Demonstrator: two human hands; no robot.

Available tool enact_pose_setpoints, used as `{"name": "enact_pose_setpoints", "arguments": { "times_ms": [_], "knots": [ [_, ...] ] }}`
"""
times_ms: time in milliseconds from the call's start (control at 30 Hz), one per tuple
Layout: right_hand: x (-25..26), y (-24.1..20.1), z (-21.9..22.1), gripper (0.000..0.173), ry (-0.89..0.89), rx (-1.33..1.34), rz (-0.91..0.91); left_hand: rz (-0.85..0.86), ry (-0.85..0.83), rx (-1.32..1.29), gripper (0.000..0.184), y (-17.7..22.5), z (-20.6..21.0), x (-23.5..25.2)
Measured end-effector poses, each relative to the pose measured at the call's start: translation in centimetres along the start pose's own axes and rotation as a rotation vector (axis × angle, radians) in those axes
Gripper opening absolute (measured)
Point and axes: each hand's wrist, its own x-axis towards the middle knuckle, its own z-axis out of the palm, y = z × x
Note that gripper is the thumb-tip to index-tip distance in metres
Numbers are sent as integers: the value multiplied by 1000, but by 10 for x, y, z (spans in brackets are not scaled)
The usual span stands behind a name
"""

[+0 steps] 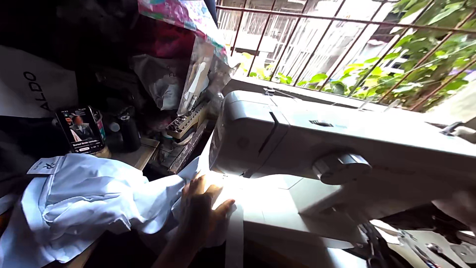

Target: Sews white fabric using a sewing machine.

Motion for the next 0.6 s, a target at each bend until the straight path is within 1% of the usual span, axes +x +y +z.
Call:
{"name": "enact_pose_setpoints", "arguments": {
  "times_ms": [33, 67, 100, 133, 167, 200, 233, 267, 300, 333, 367, 400, 433, 467, 500, 533, 567, 600],
  "knots": [
    [-16, -46, 33, 37, 143, -131, 159, 0, 5, -10, 48, 0, 0, 0],
    [-22, -67, 47, 34, 186, -184, 222, -6, 6, -20, 48, 1, 0, 0],
    [-18, -52, 42, 30, 145, -162, 140, -13, 7, -28, 48, 1, 0, 0],
    [-4, -6, 19, 29, 7, -88, -66, -16, 12, -32, 47, 1, 1, 0],
    [24, 55, -13, 37, -191, -73, -319, -19, 14, -34, 47, 1, 1, 0],
    [41, 94, -25, 40, -202, -51, -366, -17, 16, -36, 47, 1, 1, -1],
    [49, 116, -29, 40, -155, -80, -342, -16, 17, -33, 48, 1, 1, -1],
    [56, 135, -36, 40, -143, -209, -313, -14, 17, -30, 48, 2, 0, -1],
    [63, 152, -42, 38, -176, -369, -277, -11, 16, -27, 48, 2, 0, -1],
    [67, 159, -43, 36, -233, -468, -195, -6, 18, -25, 47, 1, 0, -1],
    [64, 155, -35, 33, -164, -447, -54, -5, 16, -23, 47, 1, 0, -1],
    [58, 147, -25, 32, -38, -361, 26, -11, 9, -23, 47, 1, 0, -1],
    [57, 161, -34, 37, -51, -269, -161, -20, 2, -29, 47, 2, 0, -1],
    [52, 160, -33, 43, -27, -108, -324, -25, 0, -34, 46, 2, 0, -1],
    [35, 131, -16, 43, 58, 54, -336, -24, 2, -41, 46, 2, 1, 0],
    [12, 88, 5, 40, 158, 142, -240, -24, 8, -45, 45, 2, 1, 0],
    [-13, 42, 28, 36, 245, 152, -84, -23, 10, -45, 46, 2, 1, 0],
    [-30, 8, 43, 37, 262, 135, 55, -20, 10, -42, 46, 1, 1, 0]
  ]
}}
